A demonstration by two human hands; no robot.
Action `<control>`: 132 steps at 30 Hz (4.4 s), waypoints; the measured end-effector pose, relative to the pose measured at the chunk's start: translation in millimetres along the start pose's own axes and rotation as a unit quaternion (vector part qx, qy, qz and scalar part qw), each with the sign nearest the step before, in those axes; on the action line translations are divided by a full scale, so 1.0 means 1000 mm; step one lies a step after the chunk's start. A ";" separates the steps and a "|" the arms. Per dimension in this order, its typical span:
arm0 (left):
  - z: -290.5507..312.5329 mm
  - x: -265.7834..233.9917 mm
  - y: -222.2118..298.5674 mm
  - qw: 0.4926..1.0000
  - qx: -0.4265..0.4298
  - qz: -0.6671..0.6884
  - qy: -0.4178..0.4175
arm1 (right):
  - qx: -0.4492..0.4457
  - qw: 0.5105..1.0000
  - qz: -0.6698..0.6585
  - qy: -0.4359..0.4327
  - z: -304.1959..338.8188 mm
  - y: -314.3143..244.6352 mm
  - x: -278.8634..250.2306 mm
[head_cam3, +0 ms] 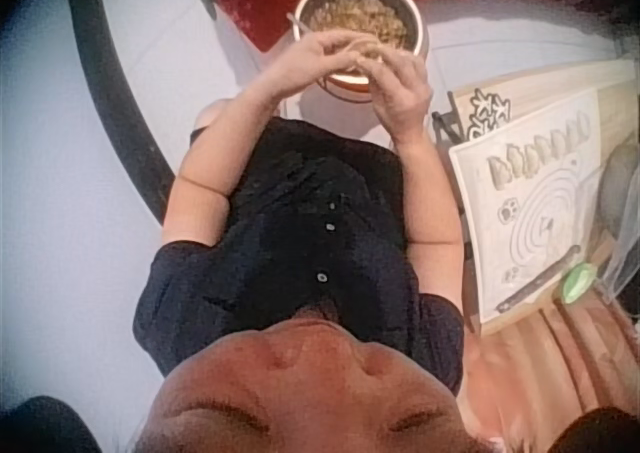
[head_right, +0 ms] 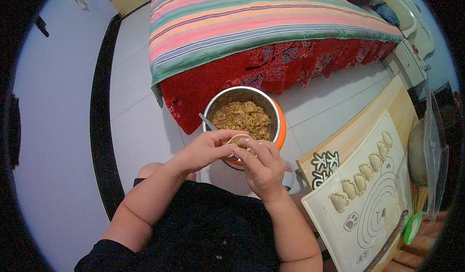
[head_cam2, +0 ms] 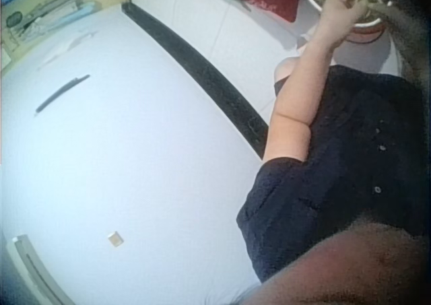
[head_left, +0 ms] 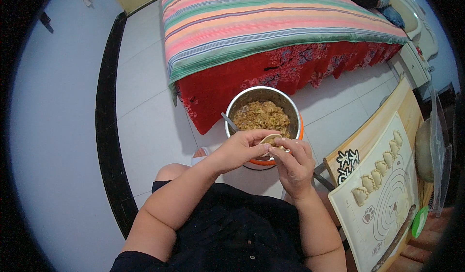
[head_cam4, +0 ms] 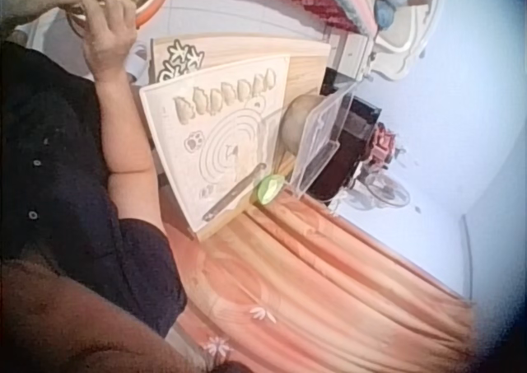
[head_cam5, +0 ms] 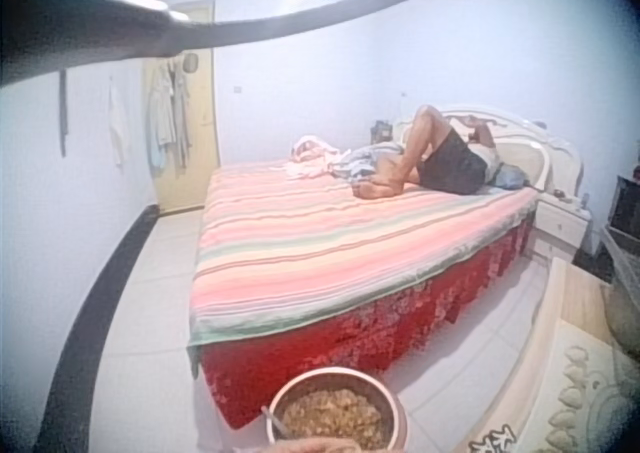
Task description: The person scoops filling from a bowl using a spoon and places it onto round dough wrappers. They fold and seal the wrappers into dumplings, then place the finished dumplings on a silicone mat. The person repeats this process multiple times.
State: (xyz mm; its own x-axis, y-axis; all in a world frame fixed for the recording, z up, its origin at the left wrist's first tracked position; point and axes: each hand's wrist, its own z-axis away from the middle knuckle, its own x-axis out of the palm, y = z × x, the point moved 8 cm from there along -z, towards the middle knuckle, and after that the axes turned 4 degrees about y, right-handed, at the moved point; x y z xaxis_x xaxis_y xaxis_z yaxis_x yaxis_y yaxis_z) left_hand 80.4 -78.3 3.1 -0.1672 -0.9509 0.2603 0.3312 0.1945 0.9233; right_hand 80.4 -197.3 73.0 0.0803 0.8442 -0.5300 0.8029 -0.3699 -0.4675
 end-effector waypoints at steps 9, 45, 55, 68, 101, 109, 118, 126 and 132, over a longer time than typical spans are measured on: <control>0.001 0.001 0.003 1.000 0.004 -0.003 -0.006 | 0.111 0.993 -0.043 0.018 0.002 0.014 -0.001; 0.009 -0.012 0.014 0.994 0.080 0.042 0.058 | 0.265 0.924 -0.262 0.080 0.010 0.039 0.001; 0.012 -0.016 0.014 0.994 0.090 0.013 0.055 | 0.323 0.899 -0.294 0.036 0.015 0.045 0.016; 0.015 -0.018 0.019 0.988 0.108 -0.076 0.079 | 0.248 0.957 -0.149 0.029 0.007 0.037 0.007; 0.020 -0.011 0.025 0.952 0.149 -0.256 0.074 | 0.236 0.962 -0.134 -0.030 0.005 0.032 0.011; 0.019 -0.017 0.018 0.960 0.172 -0.194 0.103 | 0.224 0.963 -0.149 -0.012 0.003 0.032 0.009; 0.021 -0.014 0.021 0.923 0.192 -0.322 0.081 | 0.202 0.970 -0.133 -0.018 0.004 0.032 0.008; 0.025 -0.001 0.033 0.883 0.260 -0.386 0.065 | 0.146 0.982 -0.114 -0.045 0.001 0.023 0.009; 0.025 0.005 0.036 0.861 0.284 -0.419 0.054 | 0.124 0.988 -0.082 -0.033 0.001 0.019 0.008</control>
State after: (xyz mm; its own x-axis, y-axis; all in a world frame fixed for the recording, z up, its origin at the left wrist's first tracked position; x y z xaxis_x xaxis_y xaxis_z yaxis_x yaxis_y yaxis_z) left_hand 67.9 -70.0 45.0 -0.0289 -0.8260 -0.5630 -0.3757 -0.5130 0.7718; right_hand 95.4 -198.1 59.5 -0.0842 0.8765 -0.4739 0.6315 -0.3210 -0.7058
